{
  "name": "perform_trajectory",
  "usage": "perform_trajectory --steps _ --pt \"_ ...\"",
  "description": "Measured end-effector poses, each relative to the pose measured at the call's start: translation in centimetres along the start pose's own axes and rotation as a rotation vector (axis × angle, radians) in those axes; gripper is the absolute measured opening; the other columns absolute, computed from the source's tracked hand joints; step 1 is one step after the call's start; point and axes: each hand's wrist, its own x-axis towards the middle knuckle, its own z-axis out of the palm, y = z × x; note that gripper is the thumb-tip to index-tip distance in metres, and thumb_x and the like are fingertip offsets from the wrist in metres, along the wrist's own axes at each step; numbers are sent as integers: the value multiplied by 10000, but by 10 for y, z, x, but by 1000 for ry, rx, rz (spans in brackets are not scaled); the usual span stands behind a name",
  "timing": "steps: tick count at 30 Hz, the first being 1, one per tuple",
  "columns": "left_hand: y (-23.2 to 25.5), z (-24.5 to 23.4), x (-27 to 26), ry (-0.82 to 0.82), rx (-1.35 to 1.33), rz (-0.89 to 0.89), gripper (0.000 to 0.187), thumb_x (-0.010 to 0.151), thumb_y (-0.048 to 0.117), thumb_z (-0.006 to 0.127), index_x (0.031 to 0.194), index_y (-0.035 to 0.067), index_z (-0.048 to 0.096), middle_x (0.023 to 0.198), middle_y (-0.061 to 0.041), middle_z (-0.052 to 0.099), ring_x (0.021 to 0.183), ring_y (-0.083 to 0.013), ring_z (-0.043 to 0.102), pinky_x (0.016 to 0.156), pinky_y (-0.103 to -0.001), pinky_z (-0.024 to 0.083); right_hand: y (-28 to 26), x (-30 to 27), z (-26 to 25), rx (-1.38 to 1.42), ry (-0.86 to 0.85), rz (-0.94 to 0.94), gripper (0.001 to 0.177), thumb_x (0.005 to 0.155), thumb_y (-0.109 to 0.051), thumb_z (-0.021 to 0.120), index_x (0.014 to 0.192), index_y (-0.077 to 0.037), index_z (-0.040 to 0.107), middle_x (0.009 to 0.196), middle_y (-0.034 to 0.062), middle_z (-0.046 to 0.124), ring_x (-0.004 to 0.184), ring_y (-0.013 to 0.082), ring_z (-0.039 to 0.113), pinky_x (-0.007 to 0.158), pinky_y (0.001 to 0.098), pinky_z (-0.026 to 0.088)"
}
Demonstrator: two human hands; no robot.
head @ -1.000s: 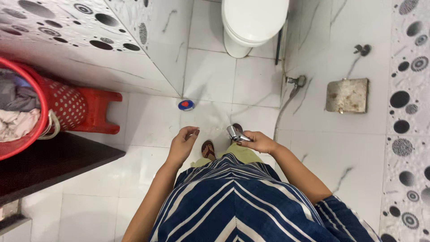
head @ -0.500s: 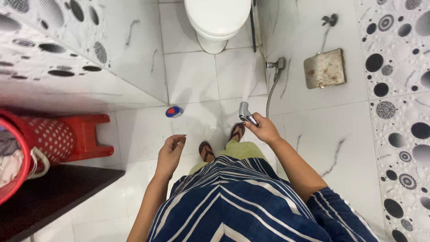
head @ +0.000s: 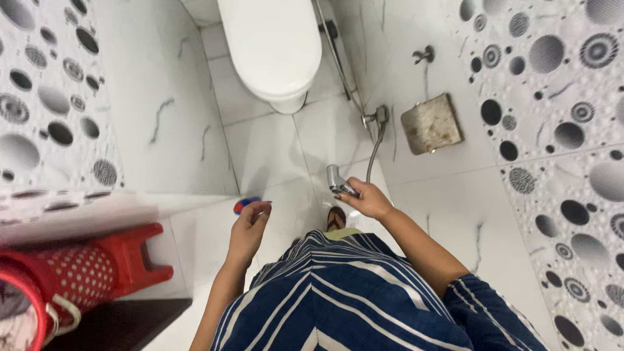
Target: The person scrubs the inside of a toilet bowl with a long-handled brush while simultaneously rinsing it with a handheld bidet sprayer. They then scrub and rinse the toilet seat and the exterior base of the toilet.
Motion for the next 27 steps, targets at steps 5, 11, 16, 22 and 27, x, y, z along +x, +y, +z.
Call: perform_trajectory --steps 5,11,16,22,27 --pt "36 31 37 -23 80 -16 269 978 131 606 1225 51 677 1184 -73 756 1151 -141 688 990 -276 500 6 23 -30 94 -38 105 336 932 -418 715 979 -90 665 699 18 596 631 120 527 591 317 450" --pt "80 69 85 -151 202 -29 288 993 192 626 1240 50 673 1183 -90 747 1120 -172 675 971 -295 503 32 34 -65 253 12 375 317 926 -428 655 1052 -138 657 712 29 587 617 167 539 573 364 445" --pt "116 101 143 -329 332 -31 316 959 177 593 1252 81 662 1195 -73 755 1118 -165 688 944 -303 508 63 34 -67 214 182 227 408 919 -440 738 1041 -65 630 787 75 650 720 181 609 670 367 495" --pt "153 157 244 -657 583 110 345 956 214 615 1279 94 641 1158 -94 756 1059 -201 714 879 -325 553 75 36 -66 308 398 297 538 857 -428 755 1220 -65 596 916 121 719 811 220 693 749 372 543" --pt "176 203 318 -1071 655 260 385 958 260 659 1289 67 628 1236 -98 725 1109 -210 706 940 -331 557 51 50 -48 451 689 342 545 883 -388 748 1231 -7 573 981 111 722 838 196 694 781 362 565"
